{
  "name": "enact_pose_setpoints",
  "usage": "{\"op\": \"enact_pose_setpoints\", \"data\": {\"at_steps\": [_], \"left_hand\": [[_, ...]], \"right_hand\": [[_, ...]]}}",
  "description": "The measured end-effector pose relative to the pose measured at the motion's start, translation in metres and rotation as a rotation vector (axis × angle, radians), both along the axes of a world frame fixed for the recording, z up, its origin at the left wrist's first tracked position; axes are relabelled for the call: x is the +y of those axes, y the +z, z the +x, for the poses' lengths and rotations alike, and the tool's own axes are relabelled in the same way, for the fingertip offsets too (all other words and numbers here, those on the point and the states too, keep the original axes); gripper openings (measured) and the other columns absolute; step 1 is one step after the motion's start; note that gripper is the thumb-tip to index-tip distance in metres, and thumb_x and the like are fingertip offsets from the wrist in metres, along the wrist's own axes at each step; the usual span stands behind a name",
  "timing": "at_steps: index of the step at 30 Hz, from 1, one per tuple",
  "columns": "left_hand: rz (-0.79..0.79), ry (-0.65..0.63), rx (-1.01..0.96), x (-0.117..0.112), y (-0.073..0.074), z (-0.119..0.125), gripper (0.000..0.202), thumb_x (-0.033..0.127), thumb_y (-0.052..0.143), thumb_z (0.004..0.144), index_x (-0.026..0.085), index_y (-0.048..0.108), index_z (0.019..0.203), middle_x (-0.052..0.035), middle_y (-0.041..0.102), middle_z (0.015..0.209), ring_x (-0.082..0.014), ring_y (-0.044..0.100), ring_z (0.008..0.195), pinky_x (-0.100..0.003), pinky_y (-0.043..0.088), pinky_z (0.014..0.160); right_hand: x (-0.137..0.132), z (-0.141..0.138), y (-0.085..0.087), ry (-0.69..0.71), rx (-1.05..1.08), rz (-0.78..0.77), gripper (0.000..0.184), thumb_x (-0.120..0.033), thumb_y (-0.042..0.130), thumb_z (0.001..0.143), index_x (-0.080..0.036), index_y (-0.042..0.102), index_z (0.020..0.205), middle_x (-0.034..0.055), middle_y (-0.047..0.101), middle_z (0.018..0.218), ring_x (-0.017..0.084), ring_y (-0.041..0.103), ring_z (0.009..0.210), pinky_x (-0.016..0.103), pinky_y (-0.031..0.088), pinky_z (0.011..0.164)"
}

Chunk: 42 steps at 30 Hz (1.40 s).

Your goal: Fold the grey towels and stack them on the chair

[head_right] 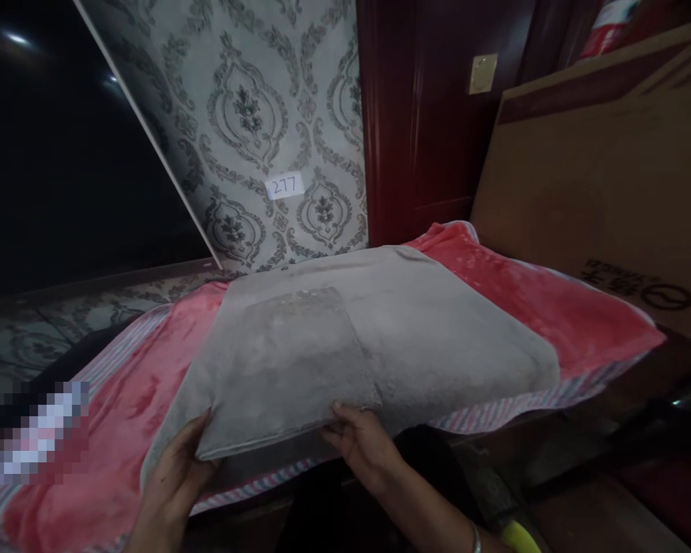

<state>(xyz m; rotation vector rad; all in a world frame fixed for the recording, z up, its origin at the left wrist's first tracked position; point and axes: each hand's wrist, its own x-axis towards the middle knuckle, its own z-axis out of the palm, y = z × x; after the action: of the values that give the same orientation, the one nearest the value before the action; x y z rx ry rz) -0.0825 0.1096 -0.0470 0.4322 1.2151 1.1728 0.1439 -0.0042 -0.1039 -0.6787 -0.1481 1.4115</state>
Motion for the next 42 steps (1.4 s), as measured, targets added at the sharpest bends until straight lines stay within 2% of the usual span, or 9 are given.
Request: {"op": "enact_pose_setpoints", "data": {"at_steps": [5, 9, 11, 15, 19, 27, 31, 37, 42], "left_hand": [[0.171, -0.123, 0.102, 0.026, 0.004, -0.008, 0.025, 0.011, 0.068, 0.067, 0.017, 0.072, 0.09, -0.005, 0.075, 0.094, -0.0187, 0.068, 0.102, -0.024, 0.054, 0.091], [0.204, -0.302, 0.163, 0.05, 0.005, -0.011, 0.049, 0.016, 0.073, 0.066, 0.018, 0.065, 0.114, -0.0044, 0.072, 0.085, -0.0182, 0.069, 0.069, -0.027, 0.055, 0.06], [0.217, -0.321, 0.227, 0.062, 0.005, -0.008, 0.06, 0.017, 0.076, 0.066, 0.019, 0.06, 0.124, -0.0011, 0.068, 0.078, -0.0149, 0.063, 0.055, -0.024, 0.05, 0.05], [0.264, -0.276, 0.281, 0.08, 0.004, 0.006, 0.068, 0.017, 0.081, 0.067, 0.019, 0.058, 0.131, -0.0015, 0.068, 0.079, -0.0133, 0.062, 0.057, -0.024, 0.05, 0.058], [0.299, -0.254, 0.316, 0.084, 0.0, 0.014, 0.072, 0.014, 0.081, 0.068, 0.023, 0.056, 0.135, -0.0057, 0.07, 0.093, -0.0187, 0.068, 0.075, -0.032, 0.054, 0.08], [0.379, -0.287, 0.311, 0.081, -0.009, 0.007, 0.059, 0.017, 0.086, 0.062, 0.024, 0.07, 0.118, -0.0097, 0.068, 0.1, -0.0289, 0.053, 0.129, -0.045, 0.034, 0.114], [0.373, -0.275, 0.276, 0.084, -0.015, 0.006, 0.057, 0.018, 0.086, 0.061, 0.022, 0.07, 0.115, -0.0099, 0.069, 0.104, -0.0285, 0.055, 0.126, -0.043, 0.039, 0.11], [0.398, -0.294, 0.275, 0.088, -0.023, 0.003, 0.064, 0.027, 0.088, 0.06, 0.02, 0.068, 0.12, -0.0113, 0.069, 0.113, -0.0283, 0.059, 0.121, -0.041, 0.044, 0.106], [0.407, -0.33, 0.323, 0.089, -0.026, 0.001, 0.073, 0.034, 0.087, 0.061, 0.021, 0.063, 0.129, -0.0114, 0.069, 0.117, -0.0295, 0.057, 0.125, -0.045, 0.041, 0.109]], "right_hand": [[-0.033, 0.02, 0.0, 0.117, -0.078, 0.032, 0.028, -0.033, 0.086, 0.066, -0.019, 0.064, 0.076, 0.0074, 0.076, 0.095, 0.025, 0.072, 0.095, 0.042, 0.053, 0.093], [-0.058, 0.066, 0.003, 0.461, -0.465, -0.014, 0.039, -0.051, 0.074, 0.079, -0.014, 0.072, 0.09, 0.0142, 0.076, 0.087, 0.022, 0.073, 0.075, 0.029, 0.053, 0.068], [-0.058, 0.094, 0.011, 0.396, -0.626, -0.022, 0.043, -0.055, 0.07, 0.081, -0.013, 0.073, 0.085, 0.0122, 0.074, 0.076, 0.018, 0.07, 0.062, 0.025, 0.049, 0.059], [-0.022, 0.134, 0.033, -0.051, -0.697, 0.018, 0.03, -0.042, 0.078, 0.076, -0.019, 0.074, 0.095, 0.0087, 0.075, 0.094, 0.019, 0.07, 0.084, 0.032, 0.055, 0.079], [0.037, 0.138, 0.034, -0.181, -0.618, -0.003, 0.037, -0.028, 0.08, 0.071, -0.023, 0.071, 0.106, 0.0087, 0.071, 0.11, 0.022, 0.067, 0.102, 0.042, 0.052, 0.095], [0.116, 0.112, 0.005, -0.155, -0.553, -0.023, 0.04, -0.029, 0.076, 0.066, -0.022, 0.067, 0.105, 0.0086, 0.074, 0.106, 0.025, 0.066, 0.109, 0.046, 0.043, 0.107], [0.127, 0.107, 0.006, -0.173, -0.584, -0.034, 0.039, -0.03, 0.074, 0.065, -0.02, 0.068, 0.102, 0.0092, 0.075, 0.106, 0.025, 0.067, 0.108, 0.045, 0.043, 0.106], [0.126, 0.119, 0.018, 0.236, -0.573, 0.065, 0.026, -0.033, 0.071, 0.071, -0.015, 0.071, 0.09, 0.0096, 0.076, 0.085, 0.023, 0.071, 0.079, 0.038, 0.056, 0.082], [0.133, 0.12, 0.027, 0.301, -0.561, 0.055, 0.028, -0.029, 0.072, 0.072, -0.013, 0.068, 0.094, 0.0079, 0.075, 0.079, 0.019, 0.068, 0.065, 0.031, 0.056, 0.067]]}}
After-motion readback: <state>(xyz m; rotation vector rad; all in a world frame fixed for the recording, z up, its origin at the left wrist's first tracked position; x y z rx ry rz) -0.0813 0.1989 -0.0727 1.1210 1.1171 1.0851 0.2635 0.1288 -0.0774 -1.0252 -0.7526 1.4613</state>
